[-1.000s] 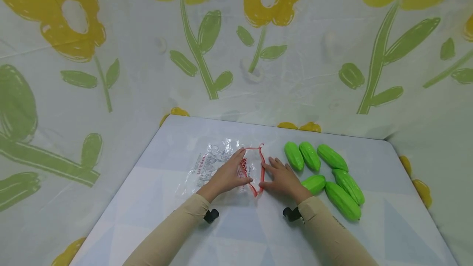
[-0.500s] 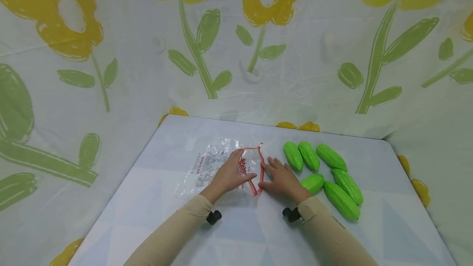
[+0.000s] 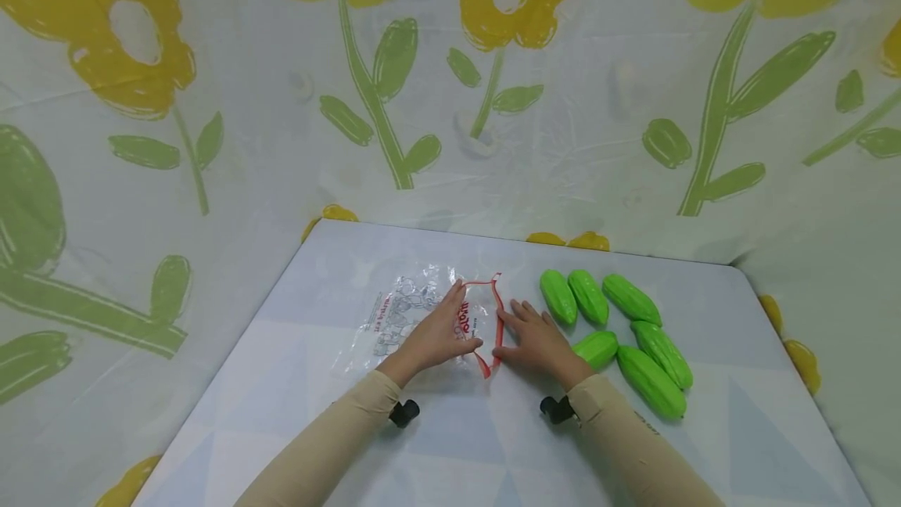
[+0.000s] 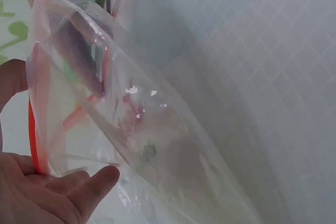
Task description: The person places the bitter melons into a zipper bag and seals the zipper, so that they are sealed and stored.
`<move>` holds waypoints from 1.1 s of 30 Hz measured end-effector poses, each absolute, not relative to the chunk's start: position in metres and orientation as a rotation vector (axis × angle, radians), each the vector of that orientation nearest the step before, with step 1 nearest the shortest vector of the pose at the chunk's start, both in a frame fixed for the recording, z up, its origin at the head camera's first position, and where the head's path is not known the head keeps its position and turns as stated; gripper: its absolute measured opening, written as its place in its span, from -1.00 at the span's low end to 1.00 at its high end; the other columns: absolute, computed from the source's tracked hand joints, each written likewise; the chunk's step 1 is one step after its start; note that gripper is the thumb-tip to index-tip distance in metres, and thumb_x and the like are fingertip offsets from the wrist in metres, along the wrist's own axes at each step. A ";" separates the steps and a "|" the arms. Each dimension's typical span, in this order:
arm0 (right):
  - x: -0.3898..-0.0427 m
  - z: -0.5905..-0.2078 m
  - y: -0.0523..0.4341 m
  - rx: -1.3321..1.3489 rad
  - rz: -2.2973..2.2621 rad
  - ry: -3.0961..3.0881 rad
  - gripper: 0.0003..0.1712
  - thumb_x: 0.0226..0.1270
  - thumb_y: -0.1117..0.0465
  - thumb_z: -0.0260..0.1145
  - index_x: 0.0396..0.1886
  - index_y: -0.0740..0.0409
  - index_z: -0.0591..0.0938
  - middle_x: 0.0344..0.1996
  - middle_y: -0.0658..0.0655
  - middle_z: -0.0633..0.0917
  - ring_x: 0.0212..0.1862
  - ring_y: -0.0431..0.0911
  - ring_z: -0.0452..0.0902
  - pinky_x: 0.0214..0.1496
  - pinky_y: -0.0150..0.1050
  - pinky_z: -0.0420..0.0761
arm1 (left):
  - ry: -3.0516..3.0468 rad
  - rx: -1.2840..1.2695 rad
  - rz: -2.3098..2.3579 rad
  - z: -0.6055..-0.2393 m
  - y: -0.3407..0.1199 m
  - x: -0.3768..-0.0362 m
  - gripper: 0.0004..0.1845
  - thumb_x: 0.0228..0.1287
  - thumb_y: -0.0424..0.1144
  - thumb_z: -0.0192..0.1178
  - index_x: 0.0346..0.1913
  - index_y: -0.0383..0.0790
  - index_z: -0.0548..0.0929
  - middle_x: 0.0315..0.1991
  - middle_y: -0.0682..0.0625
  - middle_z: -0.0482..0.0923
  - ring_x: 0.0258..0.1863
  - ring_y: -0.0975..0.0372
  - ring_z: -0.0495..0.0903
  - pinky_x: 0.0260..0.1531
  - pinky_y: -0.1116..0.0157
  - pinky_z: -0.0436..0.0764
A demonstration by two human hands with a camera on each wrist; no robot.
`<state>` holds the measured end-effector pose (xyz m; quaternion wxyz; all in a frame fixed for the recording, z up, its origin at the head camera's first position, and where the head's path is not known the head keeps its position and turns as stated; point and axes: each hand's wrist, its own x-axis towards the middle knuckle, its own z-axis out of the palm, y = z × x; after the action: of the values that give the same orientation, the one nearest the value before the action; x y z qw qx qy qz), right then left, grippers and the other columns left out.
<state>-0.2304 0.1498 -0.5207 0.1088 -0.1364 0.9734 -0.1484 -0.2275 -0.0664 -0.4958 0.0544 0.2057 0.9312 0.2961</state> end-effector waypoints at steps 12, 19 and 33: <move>-0.228 -0.521 0.151 -0.440 -0.399 2.877 -0.02 0.00 -0.41 0.24 0.41 -0.17 0.23 0.43 0.07 0.13 0.45 0.07 -0.12 0.40 0.15 -0.08 | 2.777 0.681 0.912 -0.498 -0.070 -0.227 0.16 -0.03 0.22 0.31 0.48 -0.16 -0.14 0.49 0.04 -0.33 0.43 0.17 -0.11 0.31 0.14 0.17; -0.226 -0.521 0.153 -0.486 -0.441 2.896 -0.06 0.04 -0.34 0.27 0.40 -0.14 0.25 0.41 0.11 0.19 0.43 0.10 -0.06 0.38 0.16 -0.01 | 2.780 0.694 0.921 -0.500 -0.070 -0.227 0.16 -0.03 0.22 0.31 0.48 -0.18 -0.15 0.49 -0.01 -0.31 0.43 0.16 -0.12 0.32 0.14 0.15; -0.224 -0.517 0.157 -0.488 -0.580 2.898 -0.15 0.06 -0.22 0.35 0.37 -0.25 0.28 0.38 0.11 0.24 0.38 0.13 0.09 0.30 0.17 0.19 | 2.789 0.689 0.899 -0.499 -0.068 -0.227 0.17 -0.04 0.27 0.28 0.48 -0.16 -0.15 0.49 0.05 -0.33 0.43 0.19 -0.13 0.31 0.17 0.17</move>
<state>-0.2236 0.1567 -0.5172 0.0730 -0.1626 0.9649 -0.1930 -0.2266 -0.0684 -0.4994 0.0658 0.2284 0.9245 0.2979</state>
